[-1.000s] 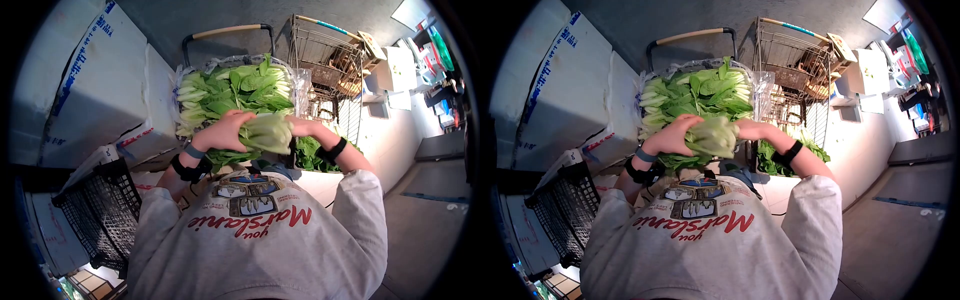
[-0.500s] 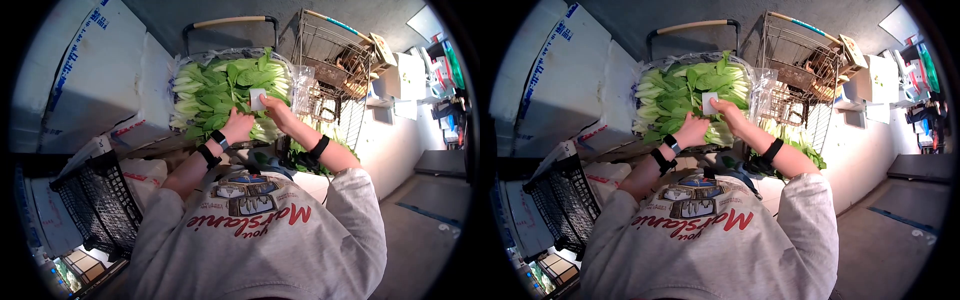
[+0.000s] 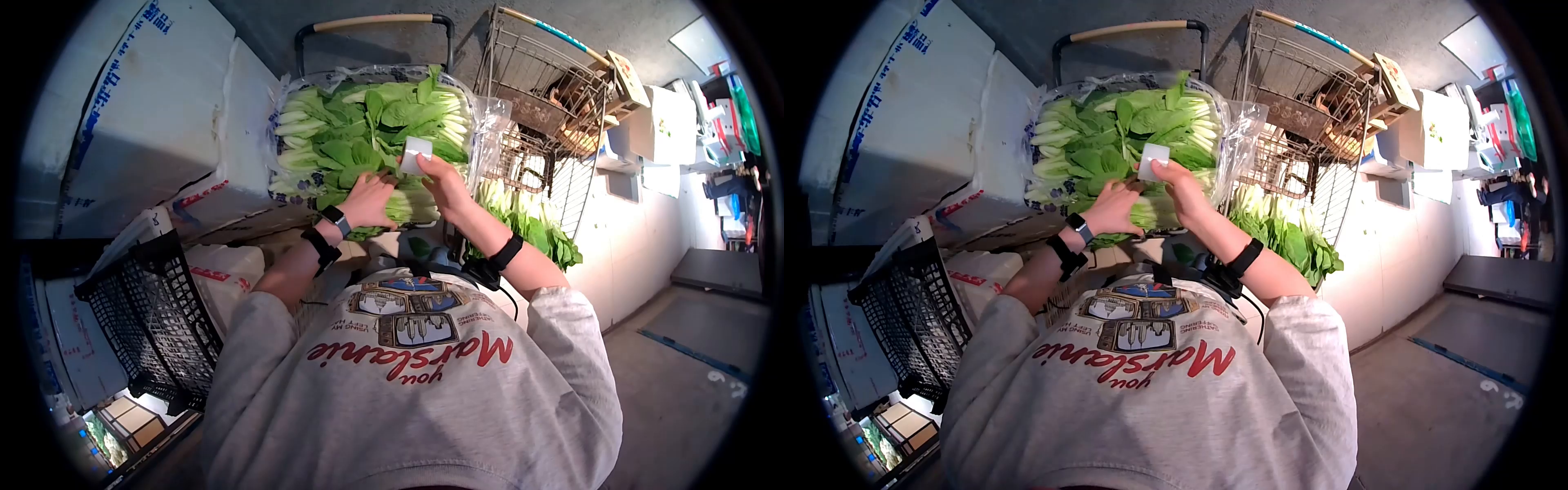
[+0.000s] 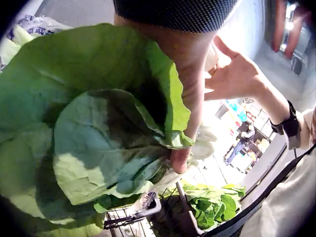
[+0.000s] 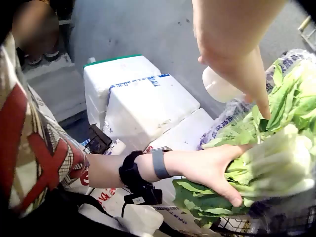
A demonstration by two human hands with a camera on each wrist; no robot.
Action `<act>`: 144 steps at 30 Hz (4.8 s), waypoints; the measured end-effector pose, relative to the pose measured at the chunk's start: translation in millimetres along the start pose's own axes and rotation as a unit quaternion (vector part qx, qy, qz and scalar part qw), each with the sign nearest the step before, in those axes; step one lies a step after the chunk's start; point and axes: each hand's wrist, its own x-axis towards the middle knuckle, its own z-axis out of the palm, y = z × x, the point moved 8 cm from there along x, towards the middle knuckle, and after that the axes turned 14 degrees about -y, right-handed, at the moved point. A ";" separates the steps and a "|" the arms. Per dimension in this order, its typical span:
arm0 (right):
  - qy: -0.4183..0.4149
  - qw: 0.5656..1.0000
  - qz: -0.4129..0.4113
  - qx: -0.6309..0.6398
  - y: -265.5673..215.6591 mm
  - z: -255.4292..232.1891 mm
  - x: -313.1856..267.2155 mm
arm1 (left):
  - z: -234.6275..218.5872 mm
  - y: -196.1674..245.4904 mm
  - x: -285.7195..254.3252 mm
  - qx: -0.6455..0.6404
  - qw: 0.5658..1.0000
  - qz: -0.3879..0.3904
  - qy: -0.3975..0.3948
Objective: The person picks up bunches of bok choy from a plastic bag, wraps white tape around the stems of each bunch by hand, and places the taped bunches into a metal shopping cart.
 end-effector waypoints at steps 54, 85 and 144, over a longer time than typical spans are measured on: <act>-0.023 0.924 -0.103 -0.367 -92.5 22.2 -81.6 | -53.3 66.6 -2.5 -0.194 0.969 0.052 0.146; -0.354 0.880 0.128 -0.289 -41.9 -25.0 7.0 | -76.6 74.7 -26.0 -0.140 0.981 0.089 -0.098; -0.573 0.773 0.041 -0.269 -108.1 49.8 -106.2 | -37.4 152.7 -79.9 -0.869 0.303 0.376 0.104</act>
